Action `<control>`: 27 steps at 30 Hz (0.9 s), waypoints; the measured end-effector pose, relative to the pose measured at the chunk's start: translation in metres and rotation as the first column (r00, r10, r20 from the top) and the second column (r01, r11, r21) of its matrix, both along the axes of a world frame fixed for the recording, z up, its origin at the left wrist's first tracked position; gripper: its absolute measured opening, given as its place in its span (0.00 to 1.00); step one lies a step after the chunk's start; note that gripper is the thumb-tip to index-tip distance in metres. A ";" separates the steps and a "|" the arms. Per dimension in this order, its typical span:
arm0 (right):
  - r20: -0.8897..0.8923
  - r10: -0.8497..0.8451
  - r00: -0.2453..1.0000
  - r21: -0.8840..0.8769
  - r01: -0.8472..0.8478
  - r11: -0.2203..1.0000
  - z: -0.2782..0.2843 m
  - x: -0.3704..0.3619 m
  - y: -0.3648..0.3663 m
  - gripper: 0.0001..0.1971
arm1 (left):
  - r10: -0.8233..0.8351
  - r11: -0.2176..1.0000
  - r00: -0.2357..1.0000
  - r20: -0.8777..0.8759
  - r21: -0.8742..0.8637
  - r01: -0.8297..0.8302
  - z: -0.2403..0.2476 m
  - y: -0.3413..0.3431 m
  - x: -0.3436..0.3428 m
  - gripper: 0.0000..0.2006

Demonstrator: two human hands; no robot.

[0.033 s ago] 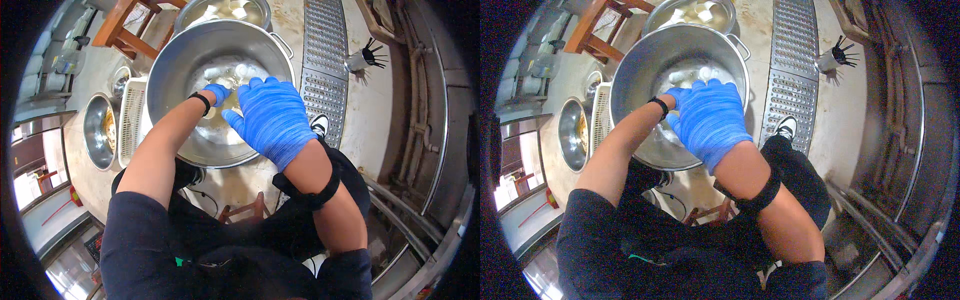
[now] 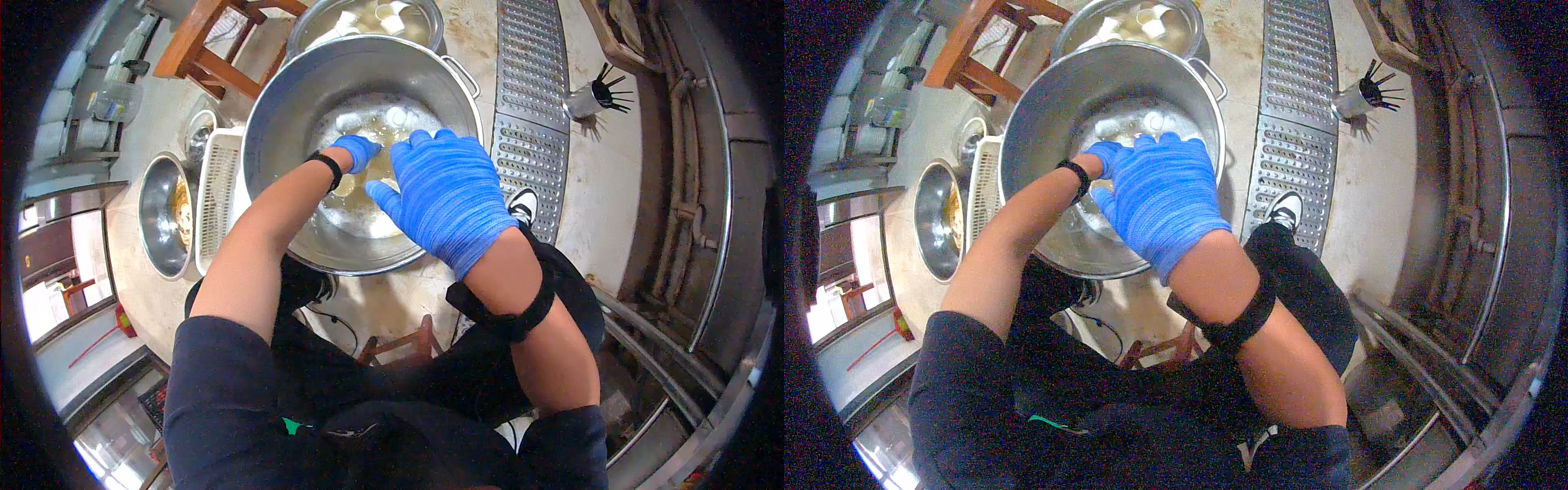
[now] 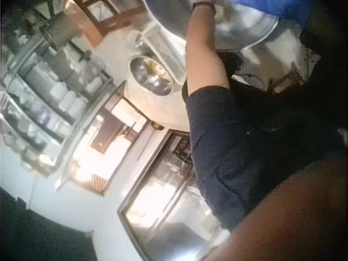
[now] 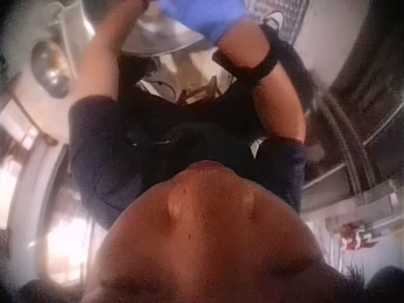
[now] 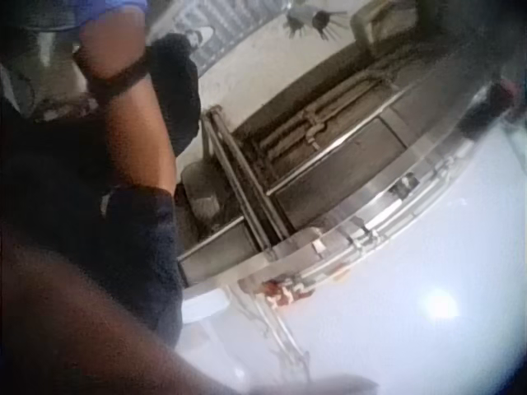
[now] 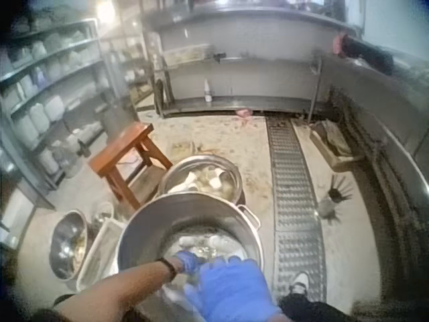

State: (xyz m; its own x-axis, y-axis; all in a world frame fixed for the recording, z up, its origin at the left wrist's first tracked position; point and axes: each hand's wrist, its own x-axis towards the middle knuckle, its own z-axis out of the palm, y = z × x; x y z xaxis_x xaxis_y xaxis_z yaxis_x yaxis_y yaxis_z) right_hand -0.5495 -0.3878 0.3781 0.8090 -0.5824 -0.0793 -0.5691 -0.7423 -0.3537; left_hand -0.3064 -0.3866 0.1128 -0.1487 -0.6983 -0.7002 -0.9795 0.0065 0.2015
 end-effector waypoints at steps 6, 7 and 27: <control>-0.041 0.044 0.998 -0.083 -0.047 0.995 -0.007 -0.010 -0.001 0.21 | -0.123 0.916 0.987 -0.106 -0.396 0.072 0.134 0.004 -0.018 0.19; -0.074 0.071 0.995 -0.051 -0.075 0.996 -0.004 -0.007 0.000 0.21 | -0.149 0.880 0.980 -0.134 -0.471 0.069 0.143 0.015 -0.014 0.18; -0.205 -0.818 0.537 0.737 -0.465 -0.490 -0.067 0.051 0.035 0.28 | -0.101 0.668 0.775 -0.624 -0.620 -0.412 0.242 0.109 -0.059 0.17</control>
